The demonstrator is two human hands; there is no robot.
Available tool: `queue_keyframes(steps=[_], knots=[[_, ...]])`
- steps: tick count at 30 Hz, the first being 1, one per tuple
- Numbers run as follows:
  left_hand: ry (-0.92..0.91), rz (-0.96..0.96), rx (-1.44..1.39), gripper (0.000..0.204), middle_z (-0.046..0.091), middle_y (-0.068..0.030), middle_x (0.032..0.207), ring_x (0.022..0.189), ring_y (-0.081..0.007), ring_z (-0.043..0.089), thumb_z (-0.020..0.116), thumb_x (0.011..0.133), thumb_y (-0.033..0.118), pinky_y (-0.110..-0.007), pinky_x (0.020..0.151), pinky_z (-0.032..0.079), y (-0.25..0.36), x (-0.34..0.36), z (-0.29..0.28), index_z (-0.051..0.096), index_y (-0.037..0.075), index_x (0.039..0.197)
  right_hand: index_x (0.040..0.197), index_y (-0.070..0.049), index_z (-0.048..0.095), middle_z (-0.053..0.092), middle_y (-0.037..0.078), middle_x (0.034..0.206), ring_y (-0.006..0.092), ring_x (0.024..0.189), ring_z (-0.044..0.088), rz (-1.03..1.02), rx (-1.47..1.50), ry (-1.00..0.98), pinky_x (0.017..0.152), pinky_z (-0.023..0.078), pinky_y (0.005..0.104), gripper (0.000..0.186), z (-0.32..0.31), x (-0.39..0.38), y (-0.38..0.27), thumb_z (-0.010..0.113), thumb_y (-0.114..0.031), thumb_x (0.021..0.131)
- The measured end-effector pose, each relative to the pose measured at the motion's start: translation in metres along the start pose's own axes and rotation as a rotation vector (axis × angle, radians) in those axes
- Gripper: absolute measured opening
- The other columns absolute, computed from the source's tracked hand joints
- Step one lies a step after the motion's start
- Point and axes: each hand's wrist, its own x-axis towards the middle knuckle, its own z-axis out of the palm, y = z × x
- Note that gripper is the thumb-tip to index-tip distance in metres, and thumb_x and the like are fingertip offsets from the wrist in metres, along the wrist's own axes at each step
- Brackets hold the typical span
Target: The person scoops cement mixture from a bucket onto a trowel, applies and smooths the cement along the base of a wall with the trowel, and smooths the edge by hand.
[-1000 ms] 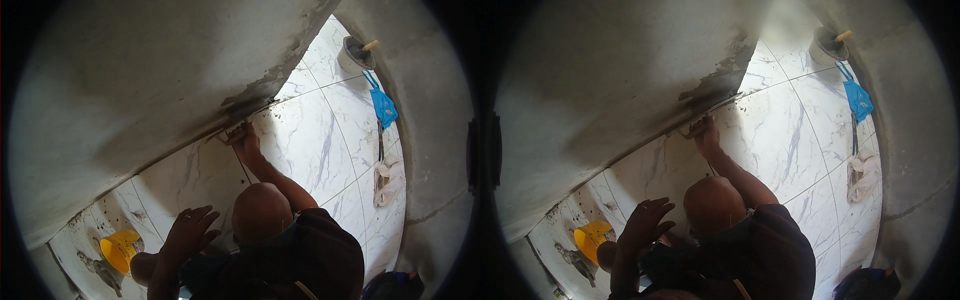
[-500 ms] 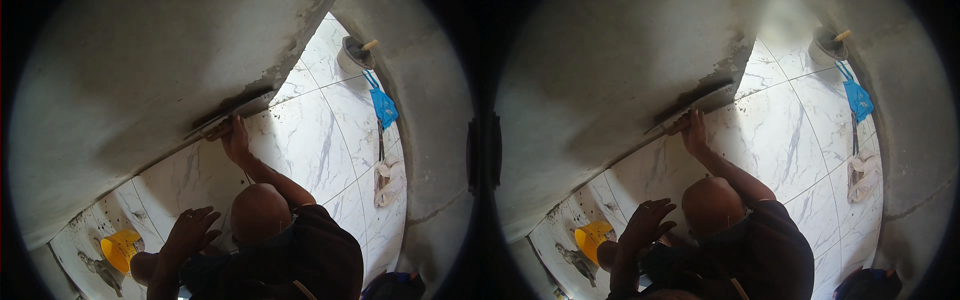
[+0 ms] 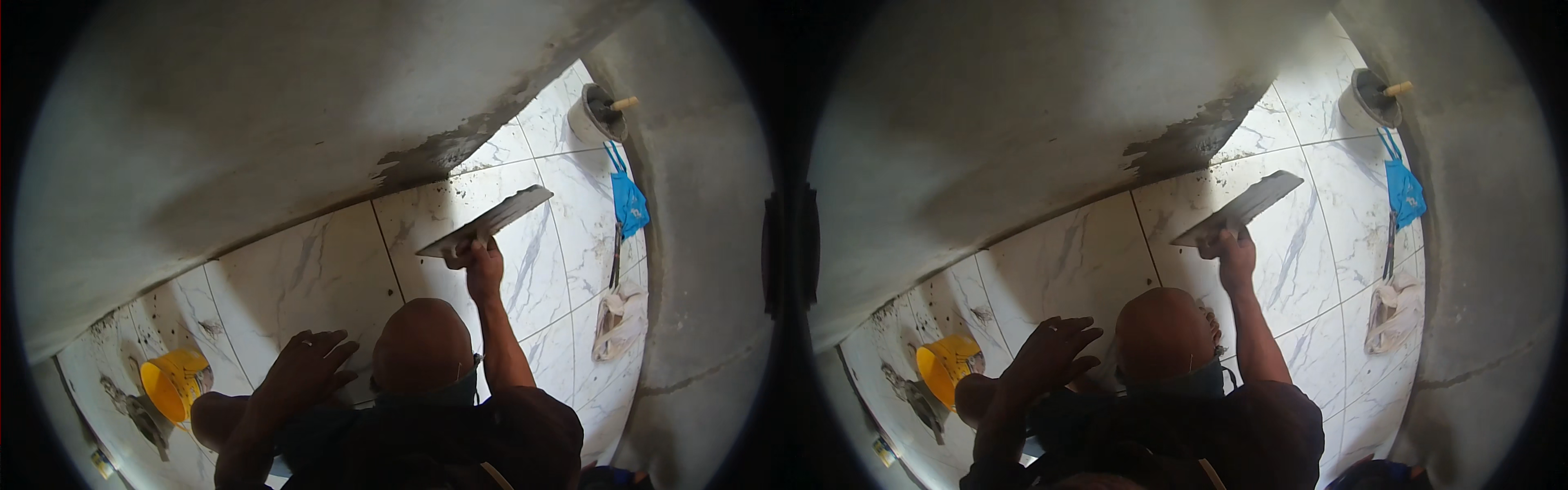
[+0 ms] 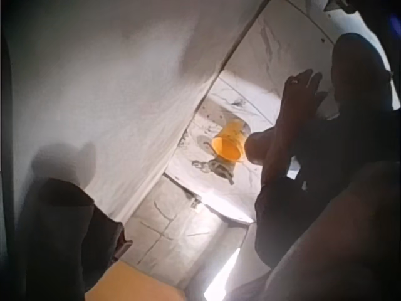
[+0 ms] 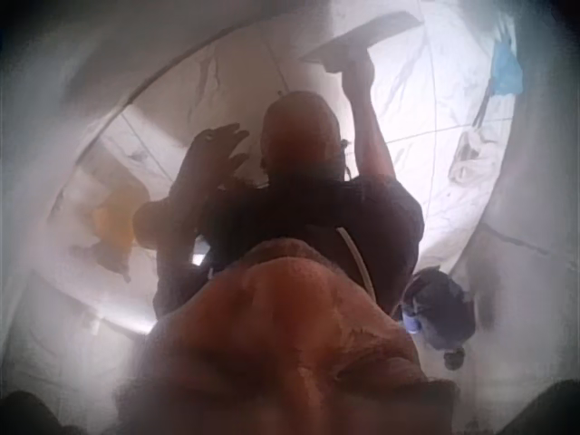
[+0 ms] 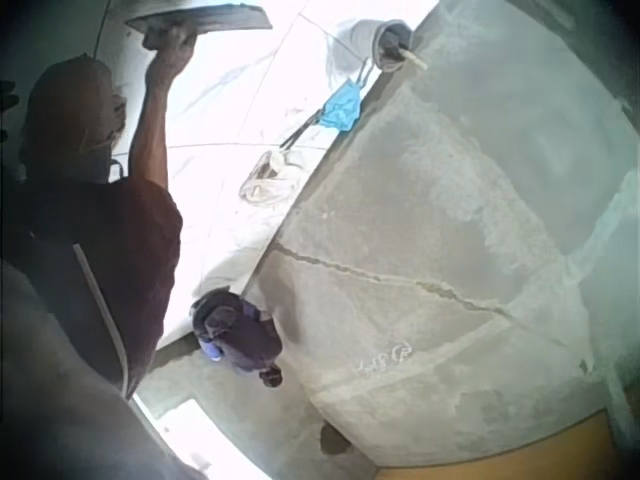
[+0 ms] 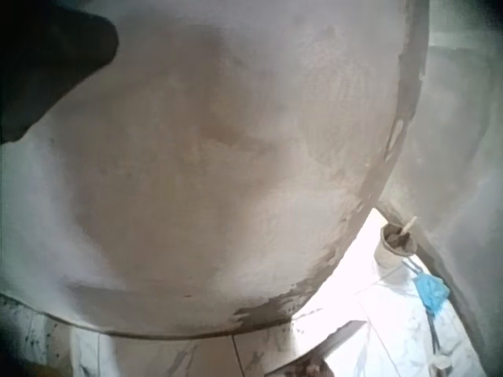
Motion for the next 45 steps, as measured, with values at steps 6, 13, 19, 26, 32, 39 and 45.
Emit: queue_keyframes(steps=[6,13,19,26,32,39,45], knots=[[0.062,0.044,0.036,0.047,0.055,-0.0138,0.132,0.12,-0.0308,0.054,0.064,0.089,0.034,-0.048,0.106,0.038,-0.001,0.002,0.005,0.053,0.011,0.128,0.103,-0.002,0.049,0.062,0.022,0.078,0.04,0.06,0.06,-0.539,-1.318,-0.217,0.056,0.049,0.0435,0.028,-0.068,0.064,-0.015,0.067,-0.017,0.088],[0.07,0.018,0.075,0.045,0.056,-0.0133,0.131,0.118,-0.0303,0.055,0.064,0.089,0.033,-0.047,0.104,0.039,-0.006,0.003,0.01,0.053,0.011,0.127,0.107,-0.001,0.047,0.06,0.02,0.077,0.0385,0.075,0.058,-0.783,-1.755,-0.457,0.075,0.039,0.0501,0.025,-0.065,0.148,0.017,0.057,-0.014,0.088],[0.08,0.031,0.055,0.045,0.056,-0.0131,0.13,0.118,-0.0297,0.056,0.066,0.088,0.032,-0.047,0.103,0.04,-0.009,0.007,0.014,0.055,0.011,0.126,0.116,-0.002,0.047,0.061,0.021,0.079,0.0389,0.081,0.059,-0.826,-1.725,-0.375,0.079,0.039,0.0515,0.03,-0.071,0.182,0.063,0.053,-0.011,0.088],[0.107,0.066,0.101,0.044,0.056,-0.0114,0.129,0.115,-0.0272,0.057,0.062,0.09,0.037,-0.045,0.102,0.041,-0.012,0.005,0.018,0.053,0.012,0.126,0.122,-0.003,0.046,0.06,0.023,0.094,0.0414,0.094,0.054,-0.895,-1.663,-0.337,0.085,0.036,0.0522,0.038,-0.067,0.192,0.051,0.056,-0.007,0.086],[0.103,0.085,0.107,0.044,0.056,-0.0108,0.128,0.115,-0.0261,0.057,0.062,0.09,0.036,-0.046,0.102,0.041,-0.01,0.002,0.017,0.053,0.012,0.126,0.118,-0.004,0.051,0.058,0.016,0.088,0.0347,0.089,0.054,-0.893,-1.69,-0.3,0.09,0.033,0.0503,0.039,-0.033,0.166,-0.032,0.067,-0.014,0.084],[0.069,0.071,0.057,0.045,0.057,-0.0134,0.129,0.117,-0.0285,0.057,0.066,0.088,0.033,-0.046,0.101,0.041,-0.014,0.011,0.018,0.055,0.01,0.125,0.118,-0.001,0.054,0.057,0.022,0.111,0.0425,0.11,0.049,-1.114,-1.398,-0.136,0.108,0.024,0.0539,0.04,0.006,0.133,-0.098,0.068,-0.002,0.081],[0.074,0.058,0.063,0.045,0.057,-0.0142,0.128,0.115,-0.029,0.057,0.066,0.087,0.032,-0.045,0.099,0.042,-0.017,0.012,0.019,0.055,0.01,0.125,0.116,-0.006,0.057,0.06,0.021,0.101,0.0381,0.104,0.053,-0.763,-1.707,-0.351,0.093,0.035,0.051,0.035,-0.017,0.14,-0.012,0.066,-0.017,0.084]])
